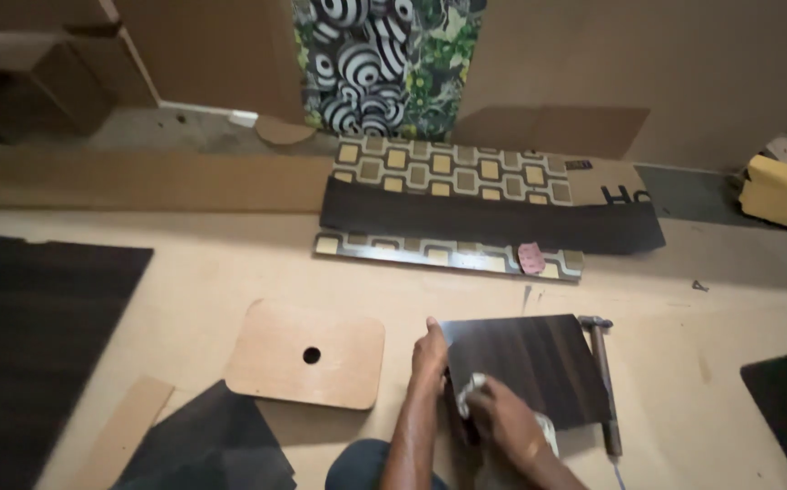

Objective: The person wipes a dark wooden panel with a cloth, then picks up a wooden block with two holes and places it on a speaker box. They continue wiping several more wooden panels and the speaker box with the cloth.

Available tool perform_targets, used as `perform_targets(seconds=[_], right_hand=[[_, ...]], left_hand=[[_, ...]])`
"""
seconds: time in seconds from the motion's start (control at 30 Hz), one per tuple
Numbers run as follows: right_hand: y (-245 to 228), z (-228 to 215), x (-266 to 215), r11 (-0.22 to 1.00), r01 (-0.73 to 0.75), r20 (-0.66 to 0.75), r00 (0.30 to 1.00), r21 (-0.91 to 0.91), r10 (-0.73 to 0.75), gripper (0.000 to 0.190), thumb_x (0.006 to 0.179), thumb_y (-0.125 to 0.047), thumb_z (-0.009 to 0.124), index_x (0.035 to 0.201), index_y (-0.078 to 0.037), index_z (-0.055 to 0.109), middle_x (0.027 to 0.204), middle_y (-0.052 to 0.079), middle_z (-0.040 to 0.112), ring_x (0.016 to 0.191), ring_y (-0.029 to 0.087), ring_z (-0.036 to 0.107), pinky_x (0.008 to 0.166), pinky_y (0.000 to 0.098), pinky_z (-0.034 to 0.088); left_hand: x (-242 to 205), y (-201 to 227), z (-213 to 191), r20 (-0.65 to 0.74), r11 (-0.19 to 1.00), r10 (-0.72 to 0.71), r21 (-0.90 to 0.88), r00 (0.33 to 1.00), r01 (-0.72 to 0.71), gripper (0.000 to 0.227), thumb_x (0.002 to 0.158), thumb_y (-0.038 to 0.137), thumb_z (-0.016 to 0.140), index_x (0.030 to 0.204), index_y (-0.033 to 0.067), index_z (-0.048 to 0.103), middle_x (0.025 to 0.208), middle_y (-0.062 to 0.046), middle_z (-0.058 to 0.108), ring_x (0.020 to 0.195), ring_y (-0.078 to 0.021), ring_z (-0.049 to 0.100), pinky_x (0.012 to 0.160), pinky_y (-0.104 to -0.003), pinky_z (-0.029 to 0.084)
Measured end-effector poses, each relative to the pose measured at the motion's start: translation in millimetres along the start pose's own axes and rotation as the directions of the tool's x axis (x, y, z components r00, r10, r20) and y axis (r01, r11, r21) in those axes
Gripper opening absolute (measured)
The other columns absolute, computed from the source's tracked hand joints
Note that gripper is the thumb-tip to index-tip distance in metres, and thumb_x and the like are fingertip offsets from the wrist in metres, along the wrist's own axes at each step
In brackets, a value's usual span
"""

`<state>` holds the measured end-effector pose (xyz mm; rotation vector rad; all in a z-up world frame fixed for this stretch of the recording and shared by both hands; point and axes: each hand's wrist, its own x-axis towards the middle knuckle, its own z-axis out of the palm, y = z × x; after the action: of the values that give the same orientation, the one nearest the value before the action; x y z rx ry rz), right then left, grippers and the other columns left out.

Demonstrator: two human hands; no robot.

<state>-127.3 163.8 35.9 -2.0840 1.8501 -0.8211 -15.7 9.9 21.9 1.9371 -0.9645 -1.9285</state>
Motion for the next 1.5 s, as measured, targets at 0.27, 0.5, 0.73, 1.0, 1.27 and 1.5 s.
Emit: perform_targets(seconds=[0.27,0.5,0.73,1.0,1.27,1.5], right_hand=[[-26.7,-16.7,72.0,0.956,-0.291,0.093,0.953,0.033,0.287,0.016,0.084,-0.013,0.066,0.099,-0.007,0.07,0.102,0.017,0.064,0.096,0.039,0.065,0.082,0.0455,0.052],[-18.3,-2.6,-11.8,0.982,-0.187,0.075,0.98,0.033,0.184,0.041,0.071,-0.008,0.07,0.112,-0.013,0.075,0.104,0.015,0.064,0.096,0.036,0.067,0.079,0.0431,0.055],[-12.1,-12.9,63.6,0.923,-0.384,0.139,0.913,-0.025,0.384,0.018,0.089,-0.019,0.068,0.104,-0.009,0.073,0.11,0.015,0.062,0.101,0.036,0.065,0.087,0.0444,0.053],[124.3,-50.6,28.7,0.777,-0.602,-0.201,0.797,-0.184,0.57,0.024,0.093,-0.024,0.063,0.105,-0.008,0.078,0.106,0.02,0.065,0.098,0.038,0.066,0.089,0.0477,0.053],[69.4,23.6,53.7,0.9,-0.422,-0.095,0.906,-0.114,0.413,0.025,0.078,-0.028,0.067,0.091,-0.009,0.077,0.1,0.017,0.066,0.092,0.038,0.067,0.081,0.0484,0.055],[94.5,-65.5,35.1,0.701,-0.713,-0.149,0.692,0.017,0.706,0.028,0.089,-0.025,0.062,0.107,-0.005,0.071,0.096,0.022,0.073,0.087,0.04,0.07,0.08,0.0502,0.055]], left_hand=[[20.8,-12.3,7.5,0.003,0.992,0.052,-0.115,0.999,-0.052,0.084,0.101,0.066,0.032,0.124,-0.0068,0.068,0.111,-0.021,0.07,0.092,-0.0323,0.065,0.072,-0.047,0.052],[-3.0,-2.5,3.6,0.011,0.979,-0.023,-0.203,1.0,0.025,0.077,0.1,0.062,0.033,0.129,-0.0033,0.061,0.123,-0.017,0.068,0.111,-0.0319,0.067,0.087,-0.048,0.056],[10.5,-11.8,7.0,-0.04,0.993,0.111,-0.042,0.993,-0.113,0.08,0.102,0.06,0.032,0.126,-0.0091,0.065,0.123,-0.025,0.071,0.116,-0.0376,0.067,0.098,-0.047,0.052],[-0.8,-15.5,4.7,-0.031,0.865,0.302,0.429,0.953,-0.26,0.048,0.095,0.048,0.057,0.113,0.0064,0.074,0.118,-0.023,0.072,0.117,-0.042,0.065,0.103,-0.047,0.049],[26.5,-25.9,4.4,-0.007,0.866,0.317,0.409,0.948,-0.287,0.048,0.093,0.047,0.062,0.108,0.003,0.074,0.111,-0.026,0.072,0.111,-0.0414,0.068,0.097,-0.047,0.053],[39.8,-46.0,-0.7,0.02,0.795,0.418,0.477,0.908,-0.376,0.053,0.097,0.048,0.056,0.102,-0.0014,0.075,0.107,-0.029,0.072,0.107,-0.0457,0.067,0.095,-0.051,0.051]])
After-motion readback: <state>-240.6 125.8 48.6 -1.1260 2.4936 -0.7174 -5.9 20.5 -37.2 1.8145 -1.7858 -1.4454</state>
